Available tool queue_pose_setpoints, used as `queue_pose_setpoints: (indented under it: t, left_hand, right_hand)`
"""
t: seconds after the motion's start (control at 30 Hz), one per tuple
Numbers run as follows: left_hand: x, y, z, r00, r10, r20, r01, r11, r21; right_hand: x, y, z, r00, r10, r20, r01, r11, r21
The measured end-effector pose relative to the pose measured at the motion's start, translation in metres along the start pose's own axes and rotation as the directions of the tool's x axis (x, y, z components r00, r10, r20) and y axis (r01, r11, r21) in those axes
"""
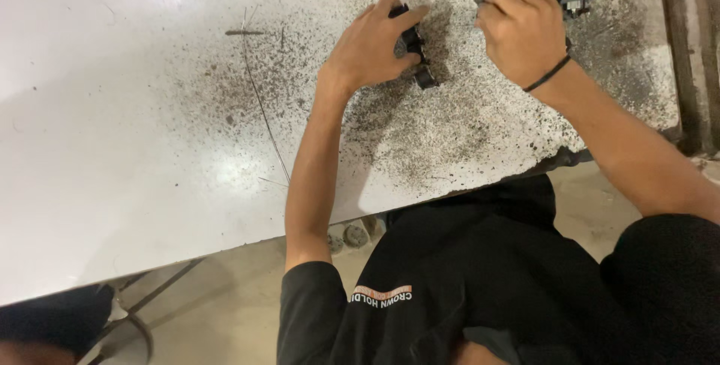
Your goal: The person arranges black plastic electrical components into rows on a workbench, aligning them one at a time. They then pick up a soldering iron and solder the contacts of the arranged components, working along the rows with smoke rising from the solder points.
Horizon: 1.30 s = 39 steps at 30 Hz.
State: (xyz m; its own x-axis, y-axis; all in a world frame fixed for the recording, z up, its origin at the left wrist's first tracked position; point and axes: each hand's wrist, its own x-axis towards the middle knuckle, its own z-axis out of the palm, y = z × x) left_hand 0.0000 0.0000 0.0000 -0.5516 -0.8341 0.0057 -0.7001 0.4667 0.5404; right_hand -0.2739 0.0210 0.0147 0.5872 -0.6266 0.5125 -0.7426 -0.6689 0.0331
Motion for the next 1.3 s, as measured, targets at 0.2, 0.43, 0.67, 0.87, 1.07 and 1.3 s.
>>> queue_pose_setpoints:
  t: [0.2,0.43,0.67,0.87,1.07,1.3]
  left_hand:
    - [0.011,-0.004,-0.033,0.999,0.005,-0.042,-0.005,1.0,0.009]
    - [0.013,-0.012,-0.015,1.0,0.011,-0.013,-0.011,1.0,0.019]
    - [0.007,-0.001,-0.005,0.998,-0.027,0.059,0.026,1.0,0.01]
    - [0.003,-0.014,0.005,0.998,-0.029,0.056,0.025,0.997,0.077]
    - [0.006,-0.01,0.007,0.995,-0.051,0.08,0.045,0.996,0.07]
    - [0.002,0.012,-0.002,0.968,-0.139,0.209,0.124,0.989,0.084]
  right_hand:
    - [0.0,-0.066,-0.006,0.988,0.122,0.097,-0.149,0.92,0.362]
    - [0.005,-0.082,0.013,0.98,0.179,0.092,-0.2,0.914,0.353]
    - [0.003,-0.01,-0.005,0.997,-0.063,-0.047,0.052,0.977,-0.207]
    - [-0.043,-0.067,0.007,0.902,0.251,0.351,-0.413,0.738,0.533]
    - [-0.045,-0.068,0.038,0.961,0.206,0.185,-0.265,0.877,0.401]
    - [-0.037,0.041,0.046,0.991,0.117,-0.068,-0.133,0.94,-0.313]
